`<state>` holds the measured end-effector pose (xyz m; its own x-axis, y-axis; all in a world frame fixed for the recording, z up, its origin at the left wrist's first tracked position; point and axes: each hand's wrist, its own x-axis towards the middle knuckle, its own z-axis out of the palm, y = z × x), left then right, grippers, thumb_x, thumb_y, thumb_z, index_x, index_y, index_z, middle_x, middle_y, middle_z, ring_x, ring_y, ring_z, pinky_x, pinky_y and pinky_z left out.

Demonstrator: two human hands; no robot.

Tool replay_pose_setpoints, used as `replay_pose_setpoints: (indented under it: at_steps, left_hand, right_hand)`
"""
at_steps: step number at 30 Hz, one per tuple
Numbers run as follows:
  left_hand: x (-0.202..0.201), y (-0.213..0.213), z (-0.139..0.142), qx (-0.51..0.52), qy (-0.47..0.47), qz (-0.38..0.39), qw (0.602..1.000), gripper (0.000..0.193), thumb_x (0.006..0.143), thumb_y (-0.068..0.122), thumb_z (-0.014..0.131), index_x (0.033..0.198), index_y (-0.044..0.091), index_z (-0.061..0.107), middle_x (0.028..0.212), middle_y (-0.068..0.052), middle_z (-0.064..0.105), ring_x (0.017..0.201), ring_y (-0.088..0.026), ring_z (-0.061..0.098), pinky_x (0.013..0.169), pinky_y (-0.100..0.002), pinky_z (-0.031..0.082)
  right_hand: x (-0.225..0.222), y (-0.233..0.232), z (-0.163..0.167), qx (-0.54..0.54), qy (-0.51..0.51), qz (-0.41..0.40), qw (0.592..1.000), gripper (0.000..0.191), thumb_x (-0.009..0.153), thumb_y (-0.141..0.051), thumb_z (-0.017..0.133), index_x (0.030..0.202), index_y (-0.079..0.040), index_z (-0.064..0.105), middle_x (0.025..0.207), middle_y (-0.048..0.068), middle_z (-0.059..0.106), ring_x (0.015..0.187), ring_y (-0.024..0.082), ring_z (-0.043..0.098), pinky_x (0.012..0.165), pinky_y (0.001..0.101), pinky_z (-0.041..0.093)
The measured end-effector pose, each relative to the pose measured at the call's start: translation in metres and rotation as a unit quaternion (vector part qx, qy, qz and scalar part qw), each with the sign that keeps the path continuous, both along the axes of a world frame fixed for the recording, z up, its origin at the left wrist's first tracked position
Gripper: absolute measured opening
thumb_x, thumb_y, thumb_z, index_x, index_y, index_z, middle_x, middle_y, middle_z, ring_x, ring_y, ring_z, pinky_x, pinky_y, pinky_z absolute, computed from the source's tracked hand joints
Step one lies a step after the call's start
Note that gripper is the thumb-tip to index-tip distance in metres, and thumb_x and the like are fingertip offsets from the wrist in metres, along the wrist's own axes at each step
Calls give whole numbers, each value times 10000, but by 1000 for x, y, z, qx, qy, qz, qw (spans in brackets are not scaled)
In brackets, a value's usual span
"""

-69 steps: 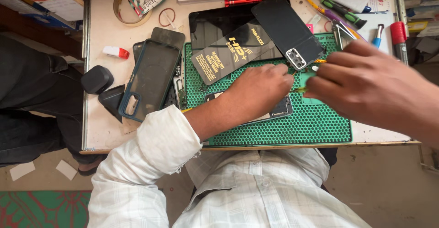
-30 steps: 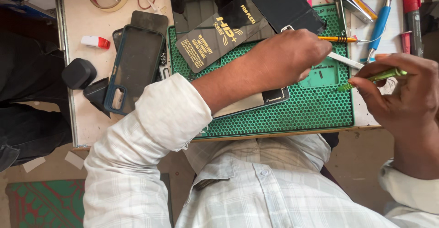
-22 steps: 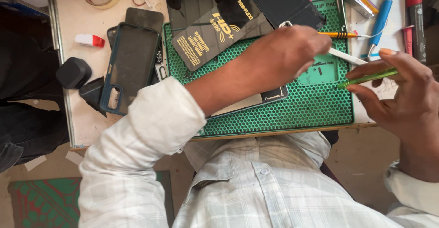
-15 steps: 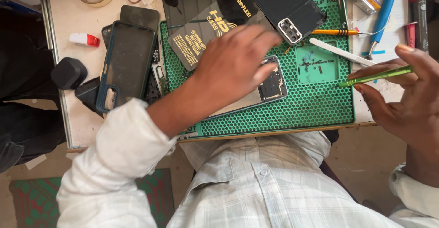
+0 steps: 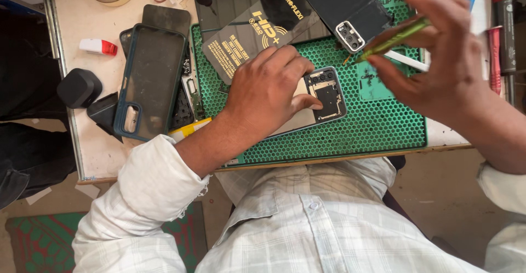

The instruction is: The person uses a screwdriver to remove screws from the back of a smartphone, then removes the back cover and battery. They continue to remove internal components and place them on the workbench.

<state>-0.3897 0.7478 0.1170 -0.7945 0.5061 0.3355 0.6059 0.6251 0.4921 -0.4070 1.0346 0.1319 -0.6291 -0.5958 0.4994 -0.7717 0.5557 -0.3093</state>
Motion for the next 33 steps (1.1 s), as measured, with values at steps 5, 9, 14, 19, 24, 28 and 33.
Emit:
replay_pose_setpoints:
  at_steps: [5,9,14,19,24,28,33]
  left_hand:
    - [-31,35,51,9,2,-1,1000,504,714,374,912,1047,60,699,1009,-72,634,991,-288,651,803,-427,548]
    - [-51,66,84,12,-3,1,1000,515,704,377,911,1048,58,698,1005,-72,635,987,-286,651,794,-427,549]
    - [-48,74,83,10,-9,-1,1000,520,702,377,914,1052,60,697,1012,-68,636,992,-282,653,788,-425,549]
    - [-40,72,59,8,2,-6,1000,537,694,380,916,1063,56,697,1019,-74,630,998,-285,651,797,-424,554]
    - [-33,72,39,-4,-11,-13,1000,532,742,342,901,1122,39,684,1039,-92,641,999,-293,655,787,-424,556]
    - [-38,72,24,55,-6,-44,998,453,902,202,824,1276,11,653,1083,-125,667,1008,-322,648,838,-429,556]
    - [-64,100,6,185,-63,-122,973,211,991,61,739,1166,2,637,994,-136,689,957,-314,677,818,-434,542]
  right_hand:
    - [-39,22,44,15,20,-2,1000,823,847,7,880,1438,29,308,1262,223,568,1220,379,572,855,399,575]
    - [-54,44,69,12,19,-8,1000,811,908,15,903,1486,36,334,1293,232,510,1243,358,522,875,372,575]
    - [-52,51,72,15,31,-5,999,794,884,21,893,1470,45,358,1320,214,500,1249,372,522,894,400,576]
    - [-43,44,71,12,33,-11,999,781,881,30,892,1454,30,361,1255,228,568,1247,351,532,869,436,562]
    - [-39,35,70,52,21,28,998,490,885,-13,828,1220,66,479,912,177,682,912,308,640,691,433,532]
    - [-41,29,76,208,-61,9,976,235,933,-154,782,1034,-4,631,730,113,630,661,282,652,611,411,518]
    - [-46,23,84,295,-48,51,953,287,950,-270,707,919,-14,582,782,94,644,727,281,690,608,406,536]
